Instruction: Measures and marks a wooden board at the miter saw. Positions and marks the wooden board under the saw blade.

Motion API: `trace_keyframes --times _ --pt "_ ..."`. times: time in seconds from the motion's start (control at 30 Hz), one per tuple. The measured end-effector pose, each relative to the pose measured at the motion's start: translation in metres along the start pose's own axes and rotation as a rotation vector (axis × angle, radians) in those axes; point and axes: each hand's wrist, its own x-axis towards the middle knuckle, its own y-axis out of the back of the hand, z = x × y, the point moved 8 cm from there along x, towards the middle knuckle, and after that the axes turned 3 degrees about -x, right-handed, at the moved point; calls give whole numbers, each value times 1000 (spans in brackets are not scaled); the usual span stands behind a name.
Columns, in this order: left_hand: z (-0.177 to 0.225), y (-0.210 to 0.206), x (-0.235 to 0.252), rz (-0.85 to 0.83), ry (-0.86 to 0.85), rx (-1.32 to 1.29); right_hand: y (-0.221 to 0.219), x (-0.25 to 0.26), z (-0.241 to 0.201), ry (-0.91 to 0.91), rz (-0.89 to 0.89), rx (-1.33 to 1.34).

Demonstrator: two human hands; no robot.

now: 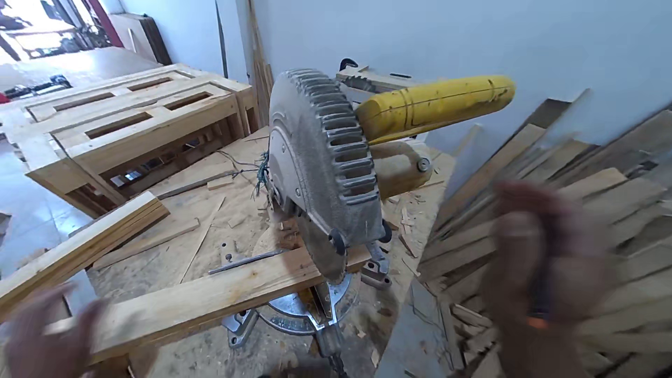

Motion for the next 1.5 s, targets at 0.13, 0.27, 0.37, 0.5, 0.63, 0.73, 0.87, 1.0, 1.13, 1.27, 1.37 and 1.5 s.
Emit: trace_keyframes --times 0.13,0.27,0.37,0.5,0.63,0.73,0.87,1.0,1.13,1.27,1.37,1.5 --pt "38 -147 37 -721 -150 372 -12 114 -88 327 -243 -367" --pt "36 -200 44 -1225 104 459 -84 152 -112 428 -793 -534" --pt "29 -210 45 -1268 162 421 -104 147 -111 308 -1070 -615" --pt "15 -216 46 -1183 151 407 -106 119 -109 473 -1169 -541" --pt "16 -214 46 -1147 154 416 -89 99 -103 567 -994 -512" --pt "13 -216 48 -1137 146 410 -86 93 -100 537 -953 -560" --pt "18 -214 48 -1130 180 372 -81 82 -94 510 -934 -635" --pt "16 -216 49 -1120 175 363 -77 71 -93 504 -913 -638" --pt "15 -217 50 -1117 153 389 -75 66 -92 529 -905 -646" --pt "14 -217 50 -1114 150 391 -73 60 -89 536 -887 -645" --pt "15 -217 50 -1123 145 405 -70 56 -85 577 -852 -602" --pt "13 -217 50 -1115 144 402 -70 55 -87 593 -840 -584"
